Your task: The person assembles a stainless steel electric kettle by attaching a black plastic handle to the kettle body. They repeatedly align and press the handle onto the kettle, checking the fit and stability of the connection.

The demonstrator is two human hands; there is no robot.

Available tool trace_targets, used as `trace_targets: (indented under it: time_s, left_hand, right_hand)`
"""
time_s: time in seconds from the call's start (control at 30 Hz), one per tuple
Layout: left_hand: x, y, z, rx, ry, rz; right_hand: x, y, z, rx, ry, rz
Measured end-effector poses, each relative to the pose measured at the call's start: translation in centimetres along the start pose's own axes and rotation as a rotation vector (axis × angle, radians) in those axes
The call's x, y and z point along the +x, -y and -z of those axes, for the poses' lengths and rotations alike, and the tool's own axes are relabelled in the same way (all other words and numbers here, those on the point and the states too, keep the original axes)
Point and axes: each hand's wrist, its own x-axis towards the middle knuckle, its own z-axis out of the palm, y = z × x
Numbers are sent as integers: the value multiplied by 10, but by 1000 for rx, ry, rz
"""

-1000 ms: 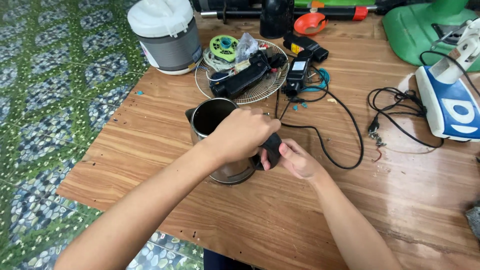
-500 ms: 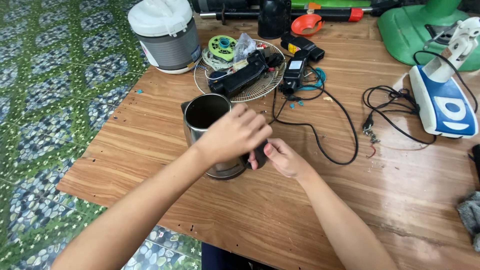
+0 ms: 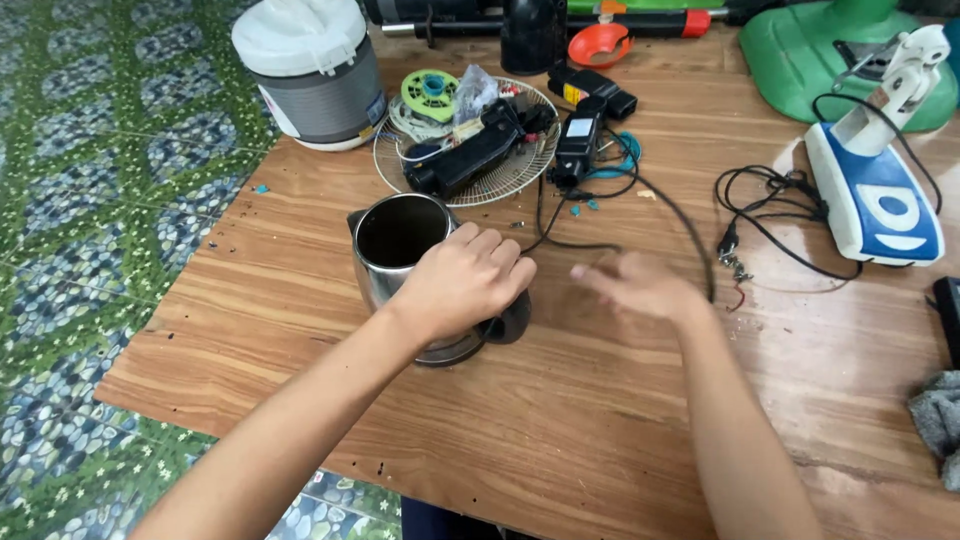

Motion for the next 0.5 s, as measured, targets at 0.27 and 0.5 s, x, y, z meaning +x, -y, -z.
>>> trace_targets:
  time_s: [0.27, 0.5]
  left_hand:
    - [6, 0, 8, -30, 2, 39]
    - [6, -2, 12, -22, 19, 71]
  right_hand:
    - [34, -36, -6, -260, -672, 397]
    - [-11, 34, -18, 162, -49, 447]
